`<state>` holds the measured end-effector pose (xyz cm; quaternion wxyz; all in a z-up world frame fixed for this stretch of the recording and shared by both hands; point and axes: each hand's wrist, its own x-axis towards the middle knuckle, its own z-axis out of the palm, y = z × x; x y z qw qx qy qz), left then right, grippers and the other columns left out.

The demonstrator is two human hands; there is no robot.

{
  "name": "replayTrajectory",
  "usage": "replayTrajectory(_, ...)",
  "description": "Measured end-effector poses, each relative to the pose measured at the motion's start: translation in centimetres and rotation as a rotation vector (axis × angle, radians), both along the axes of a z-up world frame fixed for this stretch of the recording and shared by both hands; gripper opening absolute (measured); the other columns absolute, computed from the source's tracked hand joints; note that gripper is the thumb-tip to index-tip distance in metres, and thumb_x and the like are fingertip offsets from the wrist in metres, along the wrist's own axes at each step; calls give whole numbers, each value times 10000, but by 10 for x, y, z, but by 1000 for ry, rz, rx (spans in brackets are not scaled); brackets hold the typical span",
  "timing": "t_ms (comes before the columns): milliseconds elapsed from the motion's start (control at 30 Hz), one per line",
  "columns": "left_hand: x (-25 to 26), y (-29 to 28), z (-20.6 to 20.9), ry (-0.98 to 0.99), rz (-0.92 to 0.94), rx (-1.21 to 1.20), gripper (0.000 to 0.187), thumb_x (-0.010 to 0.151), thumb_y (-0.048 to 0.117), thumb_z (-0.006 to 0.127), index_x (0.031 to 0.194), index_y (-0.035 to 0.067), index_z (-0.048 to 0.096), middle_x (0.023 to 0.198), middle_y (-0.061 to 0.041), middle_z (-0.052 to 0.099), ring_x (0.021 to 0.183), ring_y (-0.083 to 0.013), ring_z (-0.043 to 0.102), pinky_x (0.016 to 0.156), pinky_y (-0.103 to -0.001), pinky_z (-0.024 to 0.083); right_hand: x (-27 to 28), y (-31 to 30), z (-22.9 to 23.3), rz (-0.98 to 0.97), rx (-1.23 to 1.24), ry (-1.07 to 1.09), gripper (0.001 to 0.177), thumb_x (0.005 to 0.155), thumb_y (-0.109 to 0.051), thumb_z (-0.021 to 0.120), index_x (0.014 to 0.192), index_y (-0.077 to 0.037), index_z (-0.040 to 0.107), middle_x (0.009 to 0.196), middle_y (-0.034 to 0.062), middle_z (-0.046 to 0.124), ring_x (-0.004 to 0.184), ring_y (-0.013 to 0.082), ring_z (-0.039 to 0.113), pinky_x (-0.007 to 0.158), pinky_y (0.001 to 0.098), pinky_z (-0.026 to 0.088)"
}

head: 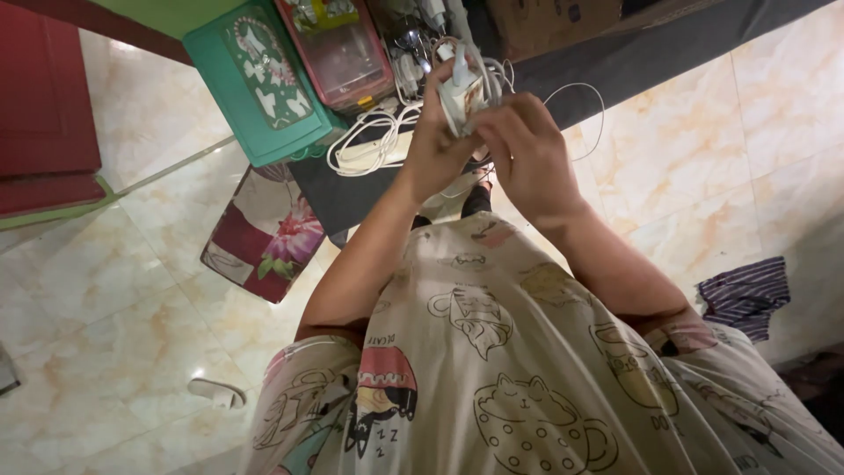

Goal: Untangling and organizing various charging cables and power adapters on a desk.

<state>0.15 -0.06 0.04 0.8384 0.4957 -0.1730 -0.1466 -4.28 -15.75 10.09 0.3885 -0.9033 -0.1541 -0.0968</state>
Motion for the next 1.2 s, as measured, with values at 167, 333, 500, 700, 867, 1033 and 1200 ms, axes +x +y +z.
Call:
replayTrajectory(167, -3, 5, -7, -53, 36, 107, 841, 938, -183, 618, 1618, 105, 215, 1352, -65, 588, 1162, -158, 617, 1028, -309, 541, 7, -3, 5, 58, 3, 17, 199, 1027, -19, 705, 1216, -34, 644, 1139, 163, 603, 1041, 369, 620, 897, 449, 526)
replayTrajectory(333, -4, 8, -3, -40, 41, 156, 930, 915, -214, 624, 1664, 105, 173, 1371, -59, 585, 1198, -167, 620, 1000, -315, 555, 9, -6, 3, 141, -20, 29, 193, 1018, -4, 687, 1205, -22, 642, 1125, 170, 587, 1060, 373, 610, 915, 452, 524)
replayTrajectory(500, -1, -7, -65, 148, -39, 39, 944, 855, -86, 698, 1633, 116, 204, 1344, -85, 581, 1177, -199, 612, 949, -356, 532, 11, -8, -3, 160, -28, 32, 201, 937, -1, 703, 1132, -26, 665, 1098, 145, 570, 992, 314, 629, 838, 427, 551)
replayTrajectory(700, -2, 5, -18, 293, -64, -151, 822, 962, 506, 614, 1587, 91, 278, 1381, -86, 608, 1279, -223, 623, 1077, -367, 507, 6, 4, -13, 47, -40, -70, 156, 956, 25, 716, 1093, -49, 700, 1163, 152, 498, 995, 299, 577, 836, 384, 519)
replayTrajectory(867, -5, 2, -30, 181, -24, -50, 701, 1075, 498, 561, 1584, 89, 306, 1379, -86, 598, 1285, -205, 583, 1116, -351, 474, 3, 3, -6, -44, 20, -205, 171, 912, 38, 720, 1050, -63, 719, 1141, 151, 510, 1011, 301, 541, 845, 370, 482)
replayTrajectory(1033, -6, 10, -13, 157, -24, 34, 640, 1068, 332, 645, 1578, 75, 356, 1288, -92, 597, 1105, -193, 564, 930, -337, 477, 3, -1, -29, -7, 71, -241, 137, 957, 35, 755, 1061, -48, 720, 1085, 73, 646, 1001, 244, 584, 861, 386, 478)
replayTrajectory(1200, -3, 20, 5, 210, -138, -74, 485, 1102, 143, 641, 1533, 76, 430, 1334, -66, 606, 1231, -160, 601, 1057, -310, 526, 0, 5, -18, 59, 78, -297, 154, 939, 25, 746, 1066, -62, 735, 1056, 76, 658, 962, 261, 600, 844, 390, 504)
